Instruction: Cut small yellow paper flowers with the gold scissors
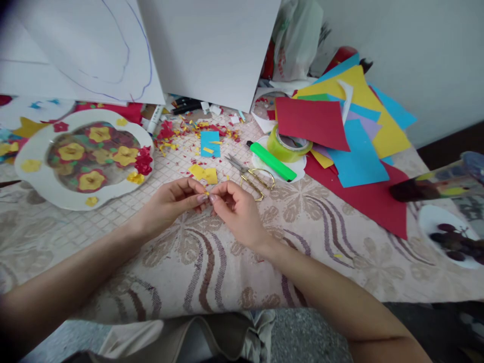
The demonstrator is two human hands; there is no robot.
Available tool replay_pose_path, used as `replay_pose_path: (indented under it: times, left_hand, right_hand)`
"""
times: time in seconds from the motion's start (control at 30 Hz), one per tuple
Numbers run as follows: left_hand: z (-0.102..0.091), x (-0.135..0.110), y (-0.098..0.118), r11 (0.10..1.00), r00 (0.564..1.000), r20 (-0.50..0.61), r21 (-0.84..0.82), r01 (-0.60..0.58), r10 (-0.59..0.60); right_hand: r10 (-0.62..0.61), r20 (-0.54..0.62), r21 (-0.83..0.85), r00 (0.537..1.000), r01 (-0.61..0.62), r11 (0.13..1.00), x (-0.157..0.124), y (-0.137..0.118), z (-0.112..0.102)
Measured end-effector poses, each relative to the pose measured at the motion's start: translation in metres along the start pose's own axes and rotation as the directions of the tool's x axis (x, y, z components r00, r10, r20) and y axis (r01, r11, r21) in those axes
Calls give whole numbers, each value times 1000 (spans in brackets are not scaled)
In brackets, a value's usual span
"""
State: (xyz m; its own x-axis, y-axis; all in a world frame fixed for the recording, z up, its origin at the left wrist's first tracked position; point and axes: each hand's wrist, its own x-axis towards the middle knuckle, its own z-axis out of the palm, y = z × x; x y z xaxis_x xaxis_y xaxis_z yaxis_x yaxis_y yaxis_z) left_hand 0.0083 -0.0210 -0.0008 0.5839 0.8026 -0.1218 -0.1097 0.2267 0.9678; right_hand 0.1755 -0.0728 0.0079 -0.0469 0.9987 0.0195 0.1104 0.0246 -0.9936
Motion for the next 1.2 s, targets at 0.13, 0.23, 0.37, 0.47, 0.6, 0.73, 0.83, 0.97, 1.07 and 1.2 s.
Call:
replay_pose_path:
  times: [0.13,0.23,0.37,0.47,0.6,0.73,0.83,0.97,1.07,1.2]
  left_hand:
    - [-1,0,-1,999,999,14,-38,39,-39]
    - [-2,0,1,998,998,42,-48,51,-49]
    - [-6,1,4,999,996,83,13,31,-32]
    - [-7,1,5,999,994,104,48,20,-25]
    - [-6,1,7,997,993,112,77,27,-35]
    - [-6,1,9,995,991,127,96,31,-43]
    - [-7,0,10,993,990,136,112,33,-48]
    - [-8,0,10,992,987,152,120,41,-59]
    - [-9,0,9,992,984,163,115,54,-73]
    - [-9,1,9,991,982,167,112,72,-90]
  right_hand:
    - [-107,-31,-138,994,102,985,-2,2,0]
    - [-99,-8,-132,995,97,987,-2,1,-2]
    - [48,82,52,995,-53,997,1,-1,-5]
    - [98,125,171,987,-119,978,3,0,-7]
    - [133,154,241,979,-168,956,4,2,-8]
    - [151,164,254,975,-190,948,4,2,-8]
    - [150,176,258,973,-193,947,4,2,-9]
    - [158,190,241,969,-202,949,5,2,-10]
    - [169,192,224,967,-211,951,5,2,-10]
    - [167,191,177,967,-202,963,5,1,-11]
